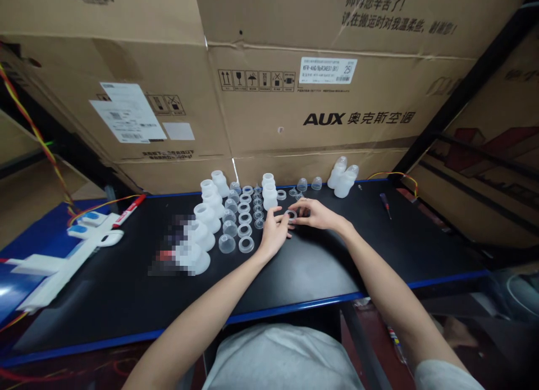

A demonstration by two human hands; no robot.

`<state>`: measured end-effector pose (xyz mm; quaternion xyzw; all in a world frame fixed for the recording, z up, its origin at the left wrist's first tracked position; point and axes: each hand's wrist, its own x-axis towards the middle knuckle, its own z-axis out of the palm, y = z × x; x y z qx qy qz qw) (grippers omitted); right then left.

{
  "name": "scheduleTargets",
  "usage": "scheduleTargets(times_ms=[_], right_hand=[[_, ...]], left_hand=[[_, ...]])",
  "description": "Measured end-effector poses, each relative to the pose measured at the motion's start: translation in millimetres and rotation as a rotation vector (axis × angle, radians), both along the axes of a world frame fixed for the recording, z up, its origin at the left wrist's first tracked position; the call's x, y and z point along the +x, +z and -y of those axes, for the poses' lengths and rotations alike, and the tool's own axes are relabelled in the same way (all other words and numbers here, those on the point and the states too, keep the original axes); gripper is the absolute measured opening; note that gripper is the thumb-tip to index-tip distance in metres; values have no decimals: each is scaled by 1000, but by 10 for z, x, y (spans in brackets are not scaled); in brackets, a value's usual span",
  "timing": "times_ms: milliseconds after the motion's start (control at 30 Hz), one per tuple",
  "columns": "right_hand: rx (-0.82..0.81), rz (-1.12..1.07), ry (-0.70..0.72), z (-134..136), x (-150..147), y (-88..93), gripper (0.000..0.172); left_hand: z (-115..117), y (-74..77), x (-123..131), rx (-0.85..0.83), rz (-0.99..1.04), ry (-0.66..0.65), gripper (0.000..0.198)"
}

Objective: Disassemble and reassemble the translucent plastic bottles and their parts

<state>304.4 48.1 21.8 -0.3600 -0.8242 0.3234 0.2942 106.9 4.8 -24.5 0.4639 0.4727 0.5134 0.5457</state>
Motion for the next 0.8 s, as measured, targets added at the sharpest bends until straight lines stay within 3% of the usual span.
scheduleTargets(times_ms=[200, 333, 467, 600, 667, 733, 800], right_hand=[[167, 107, -220, -117, -3, -197, 28], [285, 239, -257, -174, -91, -304, 11], [413, 307, -303, -198, -173, -352, 19], [532, 302, -369, -219, -102, -283, 25], [619, 251, -527, -253, 38, -205, 27], [699, 184, -808, -311, 249, -134, 37], [715, 103, -1119, -390, 498, -100, 58]], left_hand=[[24, 30, -6, 12, -66, -10, 52], [36, 32, -1, 32, -104, -26, 46], [24, 48, -1, 17, -129, -34, 46], [-2, 114, -38, -84, -92, -46, 69], [-13, 154, -63, -131, -60, -51, 80], [-20, 183, -80, -155, -41, -66, 87], [-25, 191, -86, -158, -44, -91, 88]])
